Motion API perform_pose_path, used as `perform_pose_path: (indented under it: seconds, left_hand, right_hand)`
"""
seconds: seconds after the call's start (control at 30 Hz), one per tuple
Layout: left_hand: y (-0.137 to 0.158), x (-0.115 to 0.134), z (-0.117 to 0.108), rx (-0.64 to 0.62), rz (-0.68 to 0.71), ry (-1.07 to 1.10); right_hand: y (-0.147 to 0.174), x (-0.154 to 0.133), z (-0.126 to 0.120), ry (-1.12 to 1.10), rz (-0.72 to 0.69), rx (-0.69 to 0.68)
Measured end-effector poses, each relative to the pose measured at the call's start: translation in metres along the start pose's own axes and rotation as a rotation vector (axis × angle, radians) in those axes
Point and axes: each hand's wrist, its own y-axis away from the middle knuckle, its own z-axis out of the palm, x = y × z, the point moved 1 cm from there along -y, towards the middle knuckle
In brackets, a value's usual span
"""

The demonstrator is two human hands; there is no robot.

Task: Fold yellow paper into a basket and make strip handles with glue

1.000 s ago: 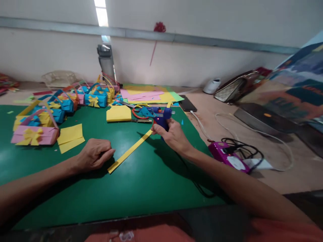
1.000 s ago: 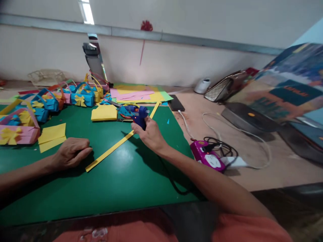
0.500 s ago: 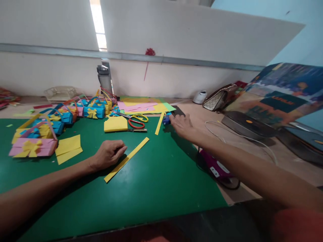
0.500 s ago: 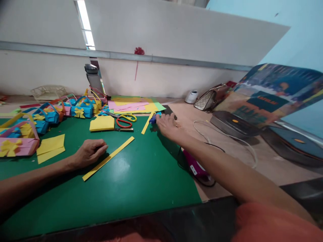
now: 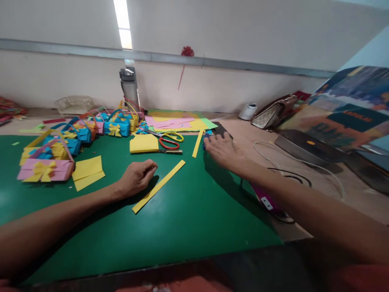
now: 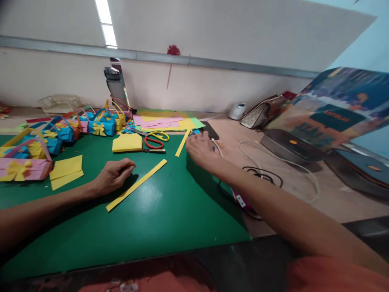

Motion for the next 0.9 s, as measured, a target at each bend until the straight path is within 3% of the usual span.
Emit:
perform_pose_path:
  seconds: [0.1, 0.2, 0.47, 0.57, 0.7, 0.9]
  left_hand:
    - [0.0, -0.002, 0.0, -0.006, -0.012, 0.005]
    - [0.0, -0.001, 0.0, -0.024, 0.005, 0.008]
    - [-0.001, 0.002, 0.002, -0.068, 0.065, 0.015]
    - [-0.006, 0.003, -0.001, -0.089, 0.013, 0.071]
    - [-0.02, 0.01, -0.011, -0.286, -0.189, 0.259]
    - [-0.036, 0.03, -0.012, -0.533, -0.358, 0.444]
  right_hand:
    - [0.01, -0.034, -0.012, -0.13, -0.137, -0.004]
    - [0.011, -0.057, -0.012, -0.264, -0.169, -0.019]
    - [-0.003, -0.055, 0.012, -0.564, -0.19, -0.039]
    - [0.001, -0.056, 0.012, -0.694, -0.182, -0.043]
    - [0.007, -0.056, 0.003, -0.873, -0.156, -0.017]
    - [0.017, -0.047, -0.015, -1.078, -0.097, 0.154]
